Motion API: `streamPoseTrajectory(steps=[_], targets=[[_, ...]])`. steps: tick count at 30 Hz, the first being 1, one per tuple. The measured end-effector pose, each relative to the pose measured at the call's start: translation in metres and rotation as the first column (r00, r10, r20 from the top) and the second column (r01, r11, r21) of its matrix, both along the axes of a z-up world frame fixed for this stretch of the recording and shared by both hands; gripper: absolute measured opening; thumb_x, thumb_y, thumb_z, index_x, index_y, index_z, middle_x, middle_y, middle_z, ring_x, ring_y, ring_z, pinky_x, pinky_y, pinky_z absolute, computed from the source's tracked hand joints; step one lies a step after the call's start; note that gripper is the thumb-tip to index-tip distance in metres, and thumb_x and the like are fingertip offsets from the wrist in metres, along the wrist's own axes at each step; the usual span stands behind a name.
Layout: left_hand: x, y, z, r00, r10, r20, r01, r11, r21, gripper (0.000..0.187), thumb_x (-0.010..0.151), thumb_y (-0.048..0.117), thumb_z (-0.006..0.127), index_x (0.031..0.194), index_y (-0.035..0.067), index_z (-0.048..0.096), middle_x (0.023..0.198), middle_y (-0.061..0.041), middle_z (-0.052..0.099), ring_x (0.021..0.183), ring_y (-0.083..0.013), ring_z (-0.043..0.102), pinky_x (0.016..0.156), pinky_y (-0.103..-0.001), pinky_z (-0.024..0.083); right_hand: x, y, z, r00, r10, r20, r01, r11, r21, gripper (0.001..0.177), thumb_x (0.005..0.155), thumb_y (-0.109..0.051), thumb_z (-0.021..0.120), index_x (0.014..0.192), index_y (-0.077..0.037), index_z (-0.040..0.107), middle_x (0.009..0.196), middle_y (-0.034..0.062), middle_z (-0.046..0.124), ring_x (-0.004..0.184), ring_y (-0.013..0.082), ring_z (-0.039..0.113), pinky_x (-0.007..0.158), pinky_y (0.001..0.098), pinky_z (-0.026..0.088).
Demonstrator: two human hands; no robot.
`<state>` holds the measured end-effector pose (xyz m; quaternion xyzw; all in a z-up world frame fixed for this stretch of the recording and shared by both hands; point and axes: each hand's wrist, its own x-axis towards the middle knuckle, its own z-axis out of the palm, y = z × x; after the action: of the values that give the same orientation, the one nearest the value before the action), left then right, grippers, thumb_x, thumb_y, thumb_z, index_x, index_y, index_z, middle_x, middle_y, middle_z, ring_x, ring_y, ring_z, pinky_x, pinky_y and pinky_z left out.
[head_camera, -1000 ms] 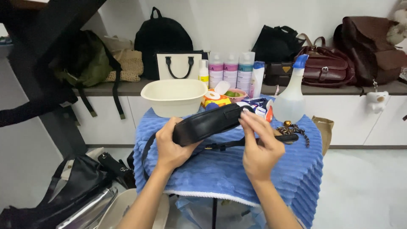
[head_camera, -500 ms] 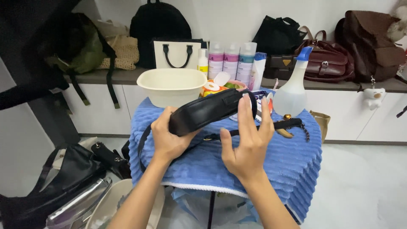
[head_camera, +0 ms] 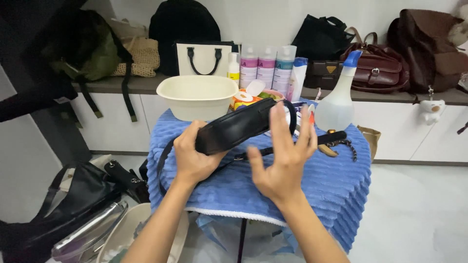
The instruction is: Cleaning and conditioning a small black leather bag by hand using a cleaning product.
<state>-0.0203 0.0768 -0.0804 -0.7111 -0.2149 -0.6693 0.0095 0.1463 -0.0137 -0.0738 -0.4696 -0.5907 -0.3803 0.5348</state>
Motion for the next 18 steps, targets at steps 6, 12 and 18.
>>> streamPoseTrajectory(steps=[6,12,18], targets=[[-0.003,0.0,-0.002,0.999,-0.005,0.039,0.007,0.999,-0.05,0.045,0.074,0.043,0.085,0.091,0.011,0.059,0.075,0.001,0.058,0.064,-0.0163,0.054,0.063,-0.031,0.043,-0.001,0.0,0.0,0.983,0.084,0.16,-0.092,0.995,0.042,0.07,0.096,-0.059,0.047,0.139,-0.006,0.06,0.142,0.0129,0.065,0.149,0.0472,0.032,0.116,0.0575,0.021],[-0.005,0.001,-0.002,0.999,-0.047,0.023,0.048,0.998,-0.049,0.043,0.072,0.039,0.085,0.093,0.011,0.06,0.079,0.001,0.06,0.068,-0.0169,0.055,0.066,-0.031,0.044,0.0,0.004,-0.01,0.954,0.144,0.264,-0.166,0.984,0.064,0.077,0.095,-0.068,0.046,0.144,-0.009,0.055,0.149,0.0084,0.059,0.149,0.0451,0.037,0.124,0.0552,0.019],[-0.002,0.002,-0.002,0.996,-0.043,-0.072,0.044,0.999,0.008,0.035,0.075,0.034,0.079,0.089,0.011,0.058,0.078,-0.002,0.062,0.069,-0.0225,0.06,0.066,-0.034,0.045,0.0,-0.005,0.0,0.982,0.111,0.15,-0.121,0.991,0.058,0.078,0.096,-0.065,0.041,0.145,-0.006,0.054,0.15,0.0125,0.057,0.148,0.0439,0.037,0.119,0.0551,0.027]])
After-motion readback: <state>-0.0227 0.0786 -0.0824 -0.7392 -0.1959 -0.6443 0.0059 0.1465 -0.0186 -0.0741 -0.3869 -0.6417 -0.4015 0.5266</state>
